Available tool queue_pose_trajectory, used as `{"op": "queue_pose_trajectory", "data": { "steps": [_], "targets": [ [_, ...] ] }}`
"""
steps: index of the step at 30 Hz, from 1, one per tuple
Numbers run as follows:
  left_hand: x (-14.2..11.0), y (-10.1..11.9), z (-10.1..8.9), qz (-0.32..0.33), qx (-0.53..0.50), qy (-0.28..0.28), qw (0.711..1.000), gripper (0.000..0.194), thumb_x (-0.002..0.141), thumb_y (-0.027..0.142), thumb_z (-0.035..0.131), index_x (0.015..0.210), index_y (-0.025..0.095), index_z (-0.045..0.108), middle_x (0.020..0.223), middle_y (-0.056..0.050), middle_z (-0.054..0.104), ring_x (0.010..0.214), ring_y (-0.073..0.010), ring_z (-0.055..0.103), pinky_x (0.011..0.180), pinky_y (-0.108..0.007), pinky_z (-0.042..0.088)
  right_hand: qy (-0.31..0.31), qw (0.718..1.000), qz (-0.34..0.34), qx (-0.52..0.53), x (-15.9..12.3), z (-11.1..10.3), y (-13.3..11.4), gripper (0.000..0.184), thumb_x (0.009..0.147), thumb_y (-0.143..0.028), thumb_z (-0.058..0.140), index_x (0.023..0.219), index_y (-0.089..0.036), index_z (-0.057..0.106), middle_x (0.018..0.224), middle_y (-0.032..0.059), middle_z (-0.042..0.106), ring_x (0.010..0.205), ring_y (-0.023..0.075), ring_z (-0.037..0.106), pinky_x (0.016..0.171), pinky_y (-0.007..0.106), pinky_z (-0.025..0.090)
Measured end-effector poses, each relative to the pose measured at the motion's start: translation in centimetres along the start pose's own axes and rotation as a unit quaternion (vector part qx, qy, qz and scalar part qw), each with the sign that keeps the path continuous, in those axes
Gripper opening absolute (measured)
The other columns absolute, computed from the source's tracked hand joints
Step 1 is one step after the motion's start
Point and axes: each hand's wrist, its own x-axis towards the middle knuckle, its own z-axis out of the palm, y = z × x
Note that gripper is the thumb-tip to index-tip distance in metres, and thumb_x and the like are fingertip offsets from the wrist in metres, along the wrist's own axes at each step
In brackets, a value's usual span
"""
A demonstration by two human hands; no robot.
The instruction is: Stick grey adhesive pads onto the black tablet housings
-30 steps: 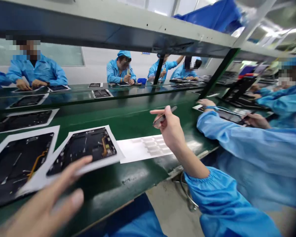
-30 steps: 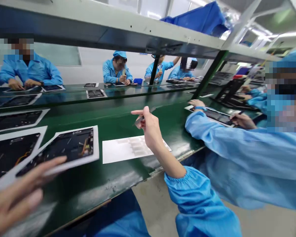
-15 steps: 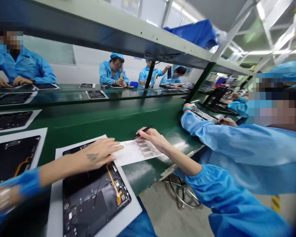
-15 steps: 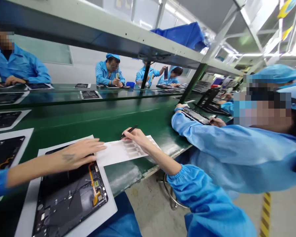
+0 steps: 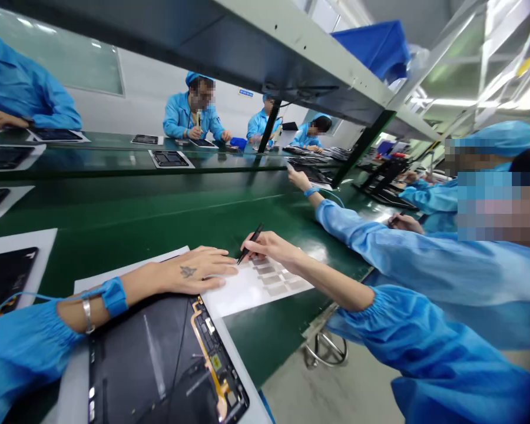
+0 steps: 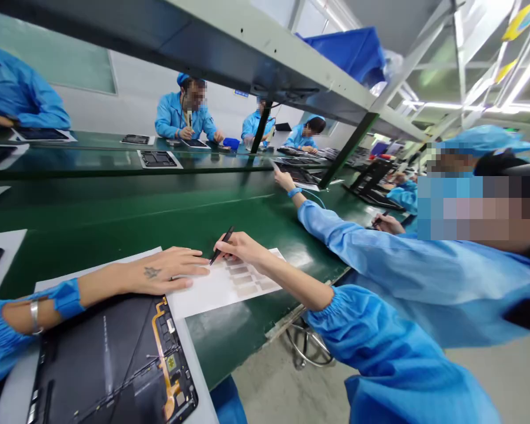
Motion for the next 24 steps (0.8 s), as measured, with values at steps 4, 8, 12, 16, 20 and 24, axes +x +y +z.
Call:
{"op": "queue_pose_trajectory", "data": {
  "steps": [4, 8, 12, 16, 20, 24],
  "targets": [
    [0.2, -0.1, 0.0, -0.011, 0.007, -0.006, 1.0, 0.042, 0.104, 0.04, 0.044, 0.144, 0.031, 0.052, 0.153, -0.004, 0.047, 0.145, -0.0275, 0.037, 0.12, -0.043, 0.025, -0.001, 1.0, 0.02, -0.006, -0.1, -0.3, -0.3, 0.053, 0.068, -0.066, 0.077, 0.079, -0.016, 0.068, 0.072, 0.0062, 0.075, 0.061, 0.013, 0.057, 0.056, 0.025, 0.04],
    [0.4, 0.2, -0.3, -0.018, 0.021, -0.019, 0.999, 0.041, 0.102, 0.041, 0.047, 0.141, 0.034, 0.055, 0.153, -0.006, 0.046, 0.143, -0.0303, 0.039, 0.116, -0.045, 0.028, -0.005, 1.0, 0.026, -0.01, -0.2, -0.3, -0.3, 0.056, 0.067, -0.068, 0.077, 0.08, -0.015, 0.069, 0.073, 0.0068, 0.075, 0.062, 0.013, 0.058, 0.059, 0.025, 0.041],
    [0.5, 0.2, -0.4, -0.019, 0.019, -0.015, 1.0, 0.04, 0.101, 0.041, 0.049, 0.14, 0.035, 0.056, 0.153, -0.005, 0.047, 0.141, -0.0312, 0.04, 0.113, -0.044, 0.03, -0.014, 1.0, 0.018, -0.012, -0.4, -0.1, -0.4, 0.054, 0.07, -0.067, 0.076, 0.082, -0.015, 0.07, 0.074, 0.0075, 0.076, 0.063, 0.0134, 0.059, 0.058, 0.025, 0.04],
    [0.6, 0.3, -0.6, -0.023, 0.028, -0.025, 0.999, 0.041, 0.1, 0.04, 0.05, 0.14, 0.038, 0.056, 0.153, -0.002, 0.047, 0.141, -0.0309, 0.04, 0.113, -0.045, 0.028, -0.003, 1.0, 0.02, -0.013, -0.5, -0.1, -0.5, 0.053, 0.07, -0.066, 0.077, 0.082, -0.015, 0.069, 0.075, 0.0074, 0.076, 0.063, 0.0134, 0.059, 0.058, 0.025, 0.039],
    [0.8, 0.7, -1.2, -0.027, 0.02, -0.028, 0.999, 0.04, 0.099, 0.04, 0.05, 0.138, 0.037, 0.058, 0.151, -0.003, 0.05, 0.14, -0.0313, 0.042, 0.113, -0.045, 0.029, -0.002, 1.0, 0.019, -0.011, -0.5, 0.0, -0.3, 0.052, 0.07, -0.066, 0.077, 0.081, -0.015, 0.07, 0.072, 0.0056, 0.074, 0.06, 0.0118, 0.054, 0.057, 0.025, 0.037],
    [0.7, 0.8, -1.5, -0.028, 0.012, -0.039, 0.999, 0.042, 0.099, 0.04, 0.049, 0.14, 0.037, 0.057, 0.153, -0.004, 0.047, 0.14, -0.0316, 0.041, 0.114, -0.046, 0.028, 0.039, 0.999, 0.023, -0.006, -0.8, 0.5, 0.0, 0.053, 0.064, -0.065, 0.08, 0.075, -0.014, 0.071, 0.063, 0.0026, 0.068, 0.055, 0.0104, 0.049, 0.056, 0.025, 0.036]
  ]
}}
